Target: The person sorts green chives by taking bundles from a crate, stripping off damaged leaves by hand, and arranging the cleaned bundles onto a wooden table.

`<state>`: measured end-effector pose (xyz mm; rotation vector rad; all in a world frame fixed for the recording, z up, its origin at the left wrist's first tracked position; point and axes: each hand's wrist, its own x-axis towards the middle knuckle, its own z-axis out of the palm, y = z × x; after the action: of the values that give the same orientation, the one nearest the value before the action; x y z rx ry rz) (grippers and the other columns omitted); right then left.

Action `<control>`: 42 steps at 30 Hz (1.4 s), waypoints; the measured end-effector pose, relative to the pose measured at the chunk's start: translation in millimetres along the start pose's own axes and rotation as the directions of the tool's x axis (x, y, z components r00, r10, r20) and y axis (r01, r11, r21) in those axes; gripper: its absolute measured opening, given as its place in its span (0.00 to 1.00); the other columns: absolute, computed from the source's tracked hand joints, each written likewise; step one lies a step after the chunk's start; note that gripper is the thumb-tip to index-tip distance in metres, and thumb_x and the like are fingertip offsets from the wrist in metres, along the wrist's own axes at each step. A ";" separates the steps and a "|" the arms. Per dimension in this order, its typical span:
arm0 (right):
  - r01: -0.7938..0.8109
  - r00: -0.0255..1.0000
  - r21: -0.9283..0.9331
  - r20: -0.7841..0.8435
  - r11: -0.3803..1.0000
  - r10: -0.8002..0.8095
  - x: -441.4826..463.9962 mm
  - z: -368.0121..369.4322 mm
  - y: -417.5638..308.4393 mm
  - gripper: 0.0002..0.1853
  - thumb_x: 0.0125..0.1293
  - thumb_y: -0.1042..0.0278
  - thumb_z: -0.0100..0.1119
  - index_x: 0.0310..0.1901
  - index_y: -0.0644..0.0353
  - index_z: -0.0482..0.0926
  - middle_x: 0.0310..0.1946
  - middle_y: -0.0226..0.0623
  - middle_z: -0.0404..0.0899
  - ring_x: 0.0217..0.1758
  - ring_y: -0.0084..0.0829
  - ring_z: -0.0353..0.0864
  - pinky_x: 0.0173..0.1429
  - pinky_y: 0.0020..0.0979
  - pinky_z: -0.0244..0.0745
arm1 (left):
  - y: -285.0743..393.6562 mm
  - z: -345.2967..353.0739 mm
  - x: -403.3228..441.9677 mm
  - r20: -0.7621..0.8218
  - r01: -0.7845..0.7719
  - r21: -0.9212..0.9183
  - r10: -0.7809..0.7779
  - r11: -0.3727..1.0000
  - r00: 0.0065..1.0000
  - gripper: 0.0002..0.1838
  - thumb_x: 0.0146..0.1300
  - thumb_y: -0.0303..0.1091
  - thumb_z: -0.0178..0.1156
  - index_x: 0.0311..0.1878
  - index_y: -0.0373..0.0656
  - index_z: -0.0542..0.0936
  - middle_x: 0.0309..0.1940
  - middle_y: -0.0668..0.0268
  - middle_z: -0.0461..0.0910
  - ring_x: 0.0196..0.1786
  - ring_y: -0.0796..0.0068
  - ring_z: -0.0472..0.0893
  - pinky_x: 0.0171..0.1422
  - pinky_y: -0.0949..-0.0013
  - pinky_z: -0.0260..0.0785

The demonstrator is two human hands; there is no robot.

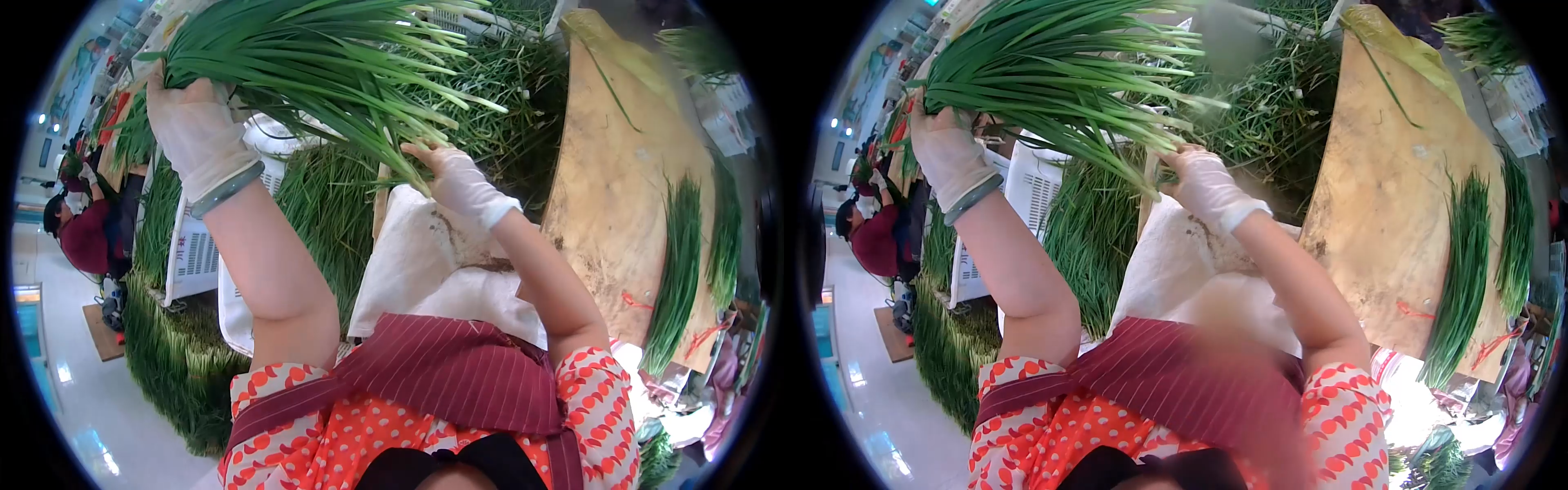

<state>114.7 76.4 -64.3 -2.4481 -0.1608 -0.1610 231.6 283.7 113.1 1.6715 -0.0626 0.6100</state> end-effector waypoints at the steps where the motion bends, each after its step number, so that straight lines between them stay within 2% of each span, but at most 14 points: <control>1: -0.132 0.988 0.074 0.088 0.988 0.125 7.6 -3.2 -3.1 0.27 0.53 0.65 0.62 0.57 0.54 0.70 0.55 0.48 0.70 0.58 0.46 0.68 0.63 0.37 0.63 | 0.4 0.4 4.7 0.101 -0.344 0.433 0.334 0.833 0.937 0.24 0.55 0.28 0.57 0.54 0.29 0.68 0.33 0.59 0.79 0.32 0.76 0.79 0.36 0.74 0.72; 2: -0.268 0.953 0.135 0.182 0.954 0.242 16.4 -6.6 -5.3 0.26 0.53 0.63 0.61 0.56 0.55 0.71 0.55 0.47 0.70 0.59 0.46 0.68 0.63 0.37 0.63 | 2.2 3.4 6.8 0.324 -0.581 0.714 0.552 0.391 0.769 0.23 0.55 0.29 0.56 0.54 0.29 0.68 0.36 0.59 0.79 0.31 0.76 0.78 0.36 0.75 0.72; 4: -0.247 0.931 0.797 0.038 0.551 0.363 41.1 48.0 28.1 0.26 0.53 0.62 0.61 0.55 0.56 0.72 0.50 0.47 0.74 0.55 0.43 0.72 0.61 0.36 0.66 | 16.6 14.5 3.3 0.315 -0.616 0.669 0.591 0.416 0.742 0.22 0.56 0.29 0.55 0.54 0.30 0.68 0.36 0.59 0.79 0.31 0.76 0.78 0.36 0.75 0.72; 7: -0.263 0.944 0.601 -0.003 0.755 0.331 48.7 28.4 17.6 0.25 0.53 0.62 0.61 0.55 0.57 0.72 0.50 0.47 0.74 0.54 0.42 0.72 0.60 0.36 0.66 | 36.0 38.5 -7.3 0.310 -0.691 0.539 0.649 0.482 0.695 0.22 0.56 0.28 0.55 0.54 0.31 0.68 0.37 0.60 0.78 0.32 0.76 0.78 0.37 0.74 0.72; 17: -0.081 0.859 0.736 -0.291 0.672 0.421 -51.4 -118.5 38.5 0.24 0.56 0.63 0.60 0.54 0.60 0.71 0.51 0.46 0.74 0.54 0.39 0.73 0.58 0.34 0.67 | 110.3 119.7 -119.8 0.385 -0.710 -0.199 0.720 0.675 0.577 0.20 0.59 0.27 0.53 0.55 0.34 0.69 0.40 0.62 0.77 0.36 0.74 0.78 0.42 0.72 0.73; 23: -0.145 0.669 0.699 -0.452 0.701 0.589 -212.3 -189.6 56.6 0.23 0.57 0.63 0.59 0.54 0.61 0.71 0.51 0.46 0.74 0.53 0.38 0.73 0.57 0.33 0.68 | 124.9 158.0 -186.3 0.564 -0.296 -0.502 0.567 0.813 0.600 0.19 0.60 0.26 0.51 0.55 0.36 0.69 0.43 0.63 0.77 0.39 0.74 0.78 0.44 0.72 0.73; 26: -0.328 0.615 0.597 -0.453 0.732 0.645 -278.0 -186.4 62.3 0.23 0.58 0.63 0.59 0.54 0.62 0.71 0.51 0.46 0.74 0.53 0.37 0.74 0.56 0.33 0.68 | 89.0 188.5 -205.2 0.784 0.328 -0.400 0.134 0.856 0.606 0.18 0.60 0.25 0.50 0.55 0.37 0.69 0.44 0.64 0.76 0.40 0.73 0.78 0.45 0.71 0.73; 29: -0.549 0.715 0.307 -0.307 0.777 0.627 -313.3 -168.0 53.8 0.22 0.59 0.63 0.58 0.54 0.63 0.70 0.51 0.46 0.74 0.53 0.36 0.74 0.55 0.33 0.68 | -19.7 228.6 -210.6 0.895 0.920 -0.233 -0.300 0.315 0.329 0.14 0.61 0.34 0.51 0.45 0.35 0.74 0.43 0.56 0.78 0.44 0.60 0.78 0.54 0.56 0.69; 30: -0.679 0.692 0.150 -0.197 0.719 0.695 -311.4 -174.4 25.3 0.26 0.60 0.62 0.59 0.59 0.62 0.67 0.54 0.45 0.71 0.56 0.35 0.71 0.59 0.31 0.67 | -64.6 246.0 -205.2 0.860 0.979 -0.169 -0.468 0.111 0.202 0.13 0.60 0.35 0.51 0.43 0.36 0.75 0.42 0.56 0.78 0.43 0.59 0.78 0.55 0.55 0.68; 32: -0.549 0.783 0.139 -0.261 0.824 0.565 -322.8 -170.2 27.6 0.20 0.61 0.64 0.58 0.53 0.64 0.73 0.50 0.44 0.76 0.52 0.33 0.75 0.55 0.30 0.69 | -109.4 240.6 -200.0 0.834 0.983 -0.061 -0.532 0.172 0.145 0.12 0.59 0.34 0.52 0.41 0.36 0.76 0.41 0.55 0.79 0.43 0.57 0.78 0.55 0.54 0.68; 34: -0.675 0.667 0.241 -0.204 0.697 0.717 -324.6 -187.4 13.2 0.16 0.61 0.64 0.58 0.48 0.64 0.77 0.43 0.40 0.80 0.47 0.30 0.77 0.52 0.29 0.70 | -93.6 230.8 -194.6 0.811 0.989 0.007 -0.579 0.149 0.082 0.12 0.59 0.34 0.53 0.41 0.36 0.76 0.39 0.56 0.80 0.42 0.55 0.78 0.54 0.53 0.69; 35: -0.621 0.640 0.335 -0.304 0.708 0.705 -324.6 -188.7 20.2 0.15 0.61 0.63 0.55 0.47 0.60 0.79 0.43 0.46 0.79 0.46 0.39 0.79 0.50 0.31 0.71 | -93.7 227.9 -190.4 0.867 0.984 0.019 -0.492 0.176 0.072 0.12 0.58 0.34 0.54 0.40 0.35 0.76 0.37 0.56 0.80 0.40 0.56 0.79 0.52 0.55 0.70; 40: -0.553 0.634 0.229 -0.508 0.801 0.583 -288.9 -226.3 59.2 0.15 0.61 0.63 0.54 0.46 0.61 0.79 0.42 0.46 0.79 0.46 0.38 0.79 0.51 0.30 0.71 | -84.3 235.4 -188.5 0.881 0.965 -0.078 -0.436 0.250 0.184 0.11 0.58 0.35 0.56 0.38 0.37 0.77 0.34 0.59 0.81 0.37 0.61 0.80 0.48 0.59 0.73; 42: -0.495 0.654 0.217 -0.545 0.841 0.525 -262.7 -230.4 81.6 0.16 0.60 0.63 0.54 0.46 0.62 0.79 0.43 0.47 0.79 0.47 0.38 0.78 0.52 0.30 0.70 | -67.1 234.4 -188.8 0.912 0.972 0.002 -0.399 0.235 0.095 0.10 0.58 0.33 0.56 0.39 0.38 0.77 0.34 0.60 0.81 0.36 0.62 0.80 0.46 0.60 0.74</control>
<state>-148.3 -152.4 20.7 -2.1697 0.7939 -0.6405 178.0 23.2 -43.0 0.8590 0.0066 -1.0181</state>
